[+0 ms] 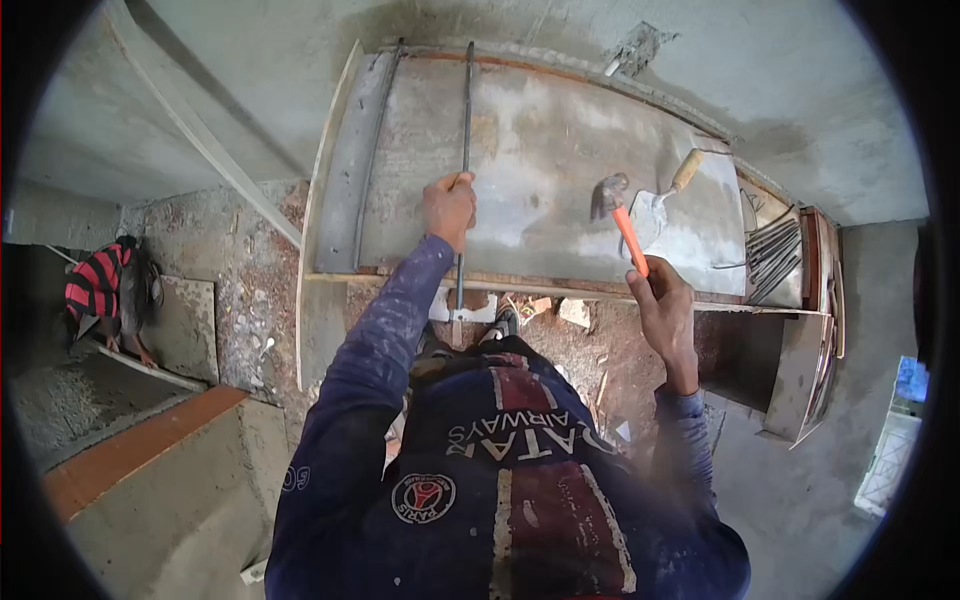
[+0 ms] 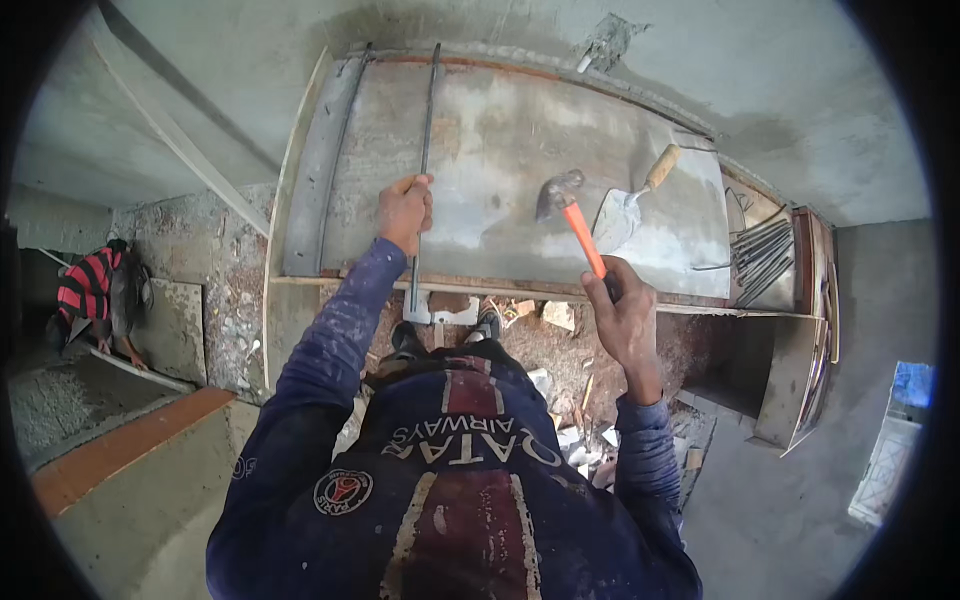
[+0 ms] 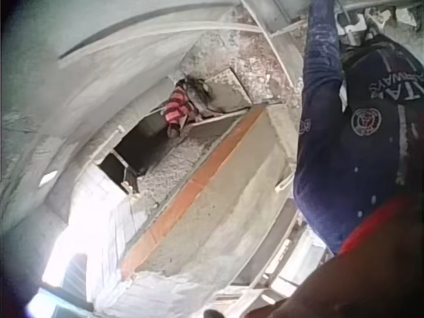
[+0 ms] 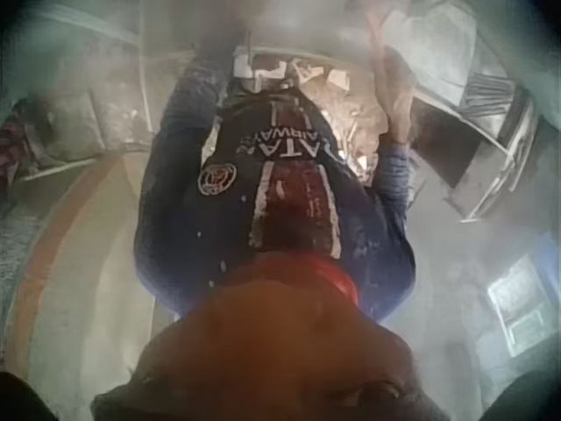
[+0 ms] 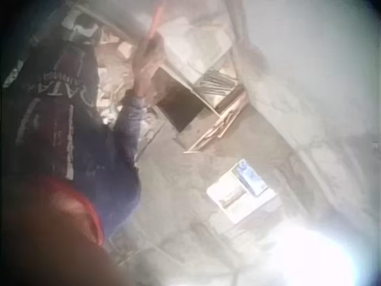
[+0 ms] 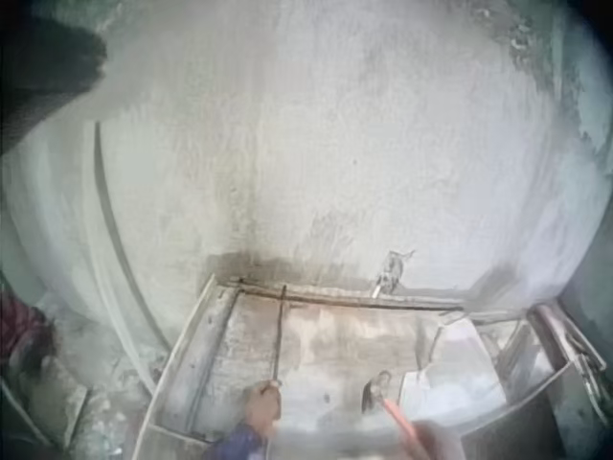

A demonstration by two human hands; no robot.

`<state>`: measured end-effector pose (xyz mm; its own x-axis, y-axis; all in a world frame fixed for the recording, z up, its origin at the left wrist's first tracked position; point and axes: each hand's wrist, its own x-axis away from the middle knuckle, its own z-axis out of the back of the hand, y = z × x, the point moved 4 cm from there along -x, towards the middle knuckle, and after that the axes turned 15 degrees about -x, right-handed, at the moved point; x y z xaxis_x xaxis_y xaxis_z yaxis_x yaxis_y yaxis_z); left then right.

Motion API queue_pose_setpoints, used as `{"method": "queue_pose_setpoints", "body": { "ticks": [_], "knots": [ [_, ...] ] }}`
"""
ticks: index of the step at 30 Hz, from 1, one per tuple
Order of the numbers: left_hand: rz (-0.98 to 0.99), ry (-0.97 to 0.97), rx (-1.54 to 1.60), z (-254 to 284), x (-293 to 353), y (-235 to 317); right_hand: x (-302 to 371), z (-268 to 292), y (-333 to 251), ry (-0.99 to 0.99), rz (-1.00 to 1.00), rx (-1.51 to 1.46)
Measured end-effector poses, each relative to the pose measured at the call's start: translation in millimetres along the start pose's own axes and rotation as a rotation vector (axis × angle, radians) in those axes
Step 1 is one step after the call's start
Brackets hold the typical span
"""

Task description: Securing metal reinforcement bars into a concrete or wooden form using a hammer.

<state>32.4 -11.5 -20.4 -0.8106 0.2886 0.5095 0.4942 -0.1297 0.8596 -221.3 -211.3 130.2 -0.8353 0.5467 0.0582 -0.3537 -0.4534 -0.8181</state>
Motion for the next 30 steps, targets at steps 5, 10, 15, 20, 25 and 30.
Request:
{"method": "queue_pose_setpoints", "body": {
  "ticks": [5,10,15,20,25,30],
  "knots": [
    [-0.017,-0.051,0.067,-3,6,7,5,-26,-32,-0.262,0.087,0.134],
    [-0.009,-0.058,0.137,4,0,-3,23,-59,-41,-0.446,0.274,0.297],
    [0.009,-0.116,0.175,2,1,-3,42,-71,-54,-0.545,0.517,0.452],
    [0.018,-0.129,0.21,1,2,-1,71,-96,-51,-0.78,0.556,0.489],
    [0.015,-0.143,0.222,0,-1,-3,90,-112,-48,-0.878,0.678,0.459],
    [0.021,-0.154,0.241,1,-1,-2,51,-112,-26,-0.762,0.649,0.74]
  ]
}}
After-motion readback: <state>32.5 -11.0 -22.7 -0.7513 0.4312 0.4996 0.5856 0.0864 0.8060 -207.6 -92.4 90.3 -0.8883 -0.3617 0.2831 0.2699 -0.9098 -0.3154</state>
